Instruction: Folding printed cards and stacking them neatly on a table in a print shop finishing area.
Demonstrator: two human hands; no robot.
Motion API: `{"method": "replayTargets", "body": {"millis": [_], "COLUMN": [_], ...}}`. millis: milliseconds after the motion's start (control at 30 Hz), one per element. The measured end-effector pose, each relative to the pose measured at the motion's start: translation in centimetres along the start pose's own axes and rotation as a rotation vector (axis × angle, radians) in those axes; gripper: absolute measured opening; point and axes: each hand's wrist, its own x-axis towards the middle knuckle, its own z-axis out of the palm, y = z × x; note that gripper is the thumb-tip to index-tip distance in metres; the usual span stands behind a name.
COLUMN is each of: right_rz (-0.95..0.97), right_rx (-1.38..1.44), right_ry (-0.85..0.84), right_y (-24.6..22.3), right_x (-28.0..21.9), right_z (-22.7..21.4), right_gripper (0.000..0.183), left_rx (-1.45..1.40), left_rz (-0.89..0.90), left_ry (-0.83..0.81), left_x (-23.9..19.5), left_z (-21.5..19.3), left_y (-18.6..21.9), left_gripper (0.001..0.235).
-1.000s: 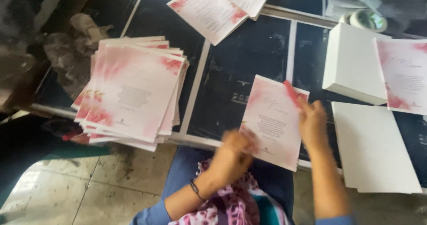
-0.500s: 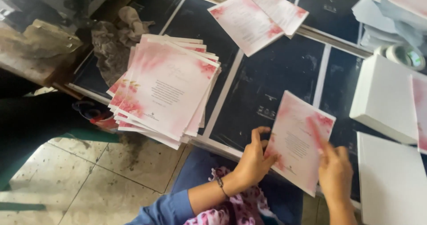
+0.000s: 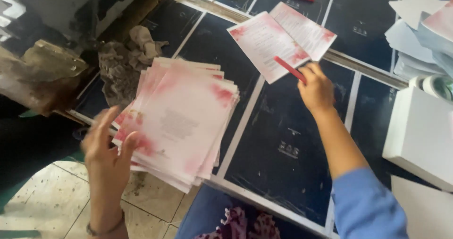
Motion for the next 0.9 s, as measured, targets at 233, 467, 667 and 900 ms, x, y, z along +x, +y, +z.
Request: {"method": "replayTargets", "body": {"millis": [233, 467, 667, 900], "right_rz": [-0.237, -0.091, 0.262, 0.08], "right_rx": [-0.239, 0.244, 0.418, 0.185], "right_ry": [-0.237, -0.331, -0.361, -0.01], "right_y": [2.6, -5.4, -16.1, -21.2], "right_x": [3.1, -3.3, -16.0, -19.0], "right_z": [5.5, -3.3, -11.9, -18.8], "right_gripper": [0.016, 0.009, 0.017, 0.034], "left_rx": [-0.036, -0.692, -0.674, -0.691], "left_rz": [0.21, 0.072, -0.002, 0.127], "left_ry": [0.093, -0.436, -0.324, -0.484], "left_x": [-2.3, -5.1, -6.9, -11.8], "left_z": [2.6, 11.6, 18.5, 17.8], "left_y": [0.4, 6.6, 7.8, 11.5], "left_gripper": [0.038, 0.04, 0.034, 0.041]}}
